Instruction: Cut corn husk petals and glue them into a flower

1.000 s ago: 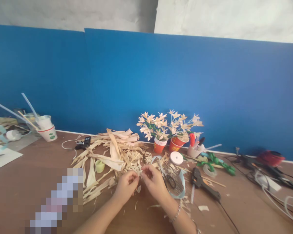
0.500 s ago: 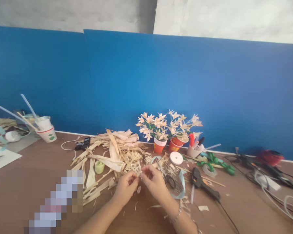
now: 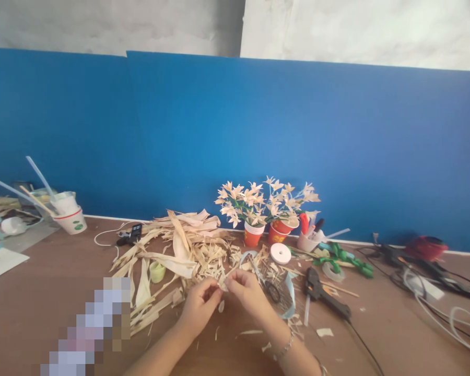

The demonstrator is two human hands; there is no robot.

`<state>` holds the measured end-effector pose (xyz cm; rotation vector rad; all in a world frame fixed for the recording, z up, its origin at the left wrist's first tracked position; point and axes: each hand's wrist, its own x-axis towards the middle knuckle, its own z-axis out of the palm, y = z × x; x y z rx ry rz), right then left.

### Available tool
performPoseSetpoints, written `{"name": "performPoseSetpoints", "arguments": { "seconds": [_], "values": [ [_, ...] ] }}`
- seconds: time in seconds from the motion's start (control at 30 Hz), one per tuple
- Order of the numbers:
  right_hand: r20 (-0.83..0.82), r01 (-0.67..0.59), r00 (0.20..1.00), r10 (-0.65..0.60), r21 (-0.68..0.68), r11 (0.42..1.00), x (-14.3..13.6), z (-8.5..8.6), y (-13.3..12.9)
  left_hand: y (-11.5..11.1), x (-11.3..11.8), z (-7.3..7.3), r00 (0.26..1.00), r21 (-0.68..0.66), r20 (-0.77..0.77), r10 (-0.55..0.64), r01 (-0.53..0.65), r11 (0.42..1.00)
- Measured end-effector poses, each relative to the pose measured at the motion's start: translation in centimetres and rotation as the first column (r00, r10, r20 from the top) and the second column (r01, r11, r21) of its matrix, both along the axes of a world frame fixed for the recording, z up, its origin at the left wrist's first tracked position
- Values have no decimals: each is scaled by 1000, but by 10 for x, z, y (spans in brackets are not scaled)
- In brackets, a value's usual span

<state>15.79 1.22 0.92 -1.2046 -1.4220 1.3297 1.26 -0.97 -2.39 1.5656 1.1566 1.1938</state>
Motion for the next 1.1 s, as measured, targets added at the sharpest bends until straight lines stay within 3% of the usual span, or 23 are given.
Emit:
{"name": "performPoseSetpoints", "arguments": {
  "seconds": [0.33,0.5,0.67,1.1],
  "values": [
    [-55,18,998,-19,-19,1000,-3,-4,1,1,1,-5,995,65,-29,96,-94,993],
    [-73,11,997,-17,-79,997,-4,-5,1,-1,-1,-2,960,223,-119,254,-223,949],
    [-59,16,998,-22,-100,995,-4,2,-2,-2,-4,4,953,363,-156,261,-190,912],
    [-97,-20,995,10,-101,995,-5,13,-7,-1,-3,5,956,268,-88,280,-248,931]
  ]
}}
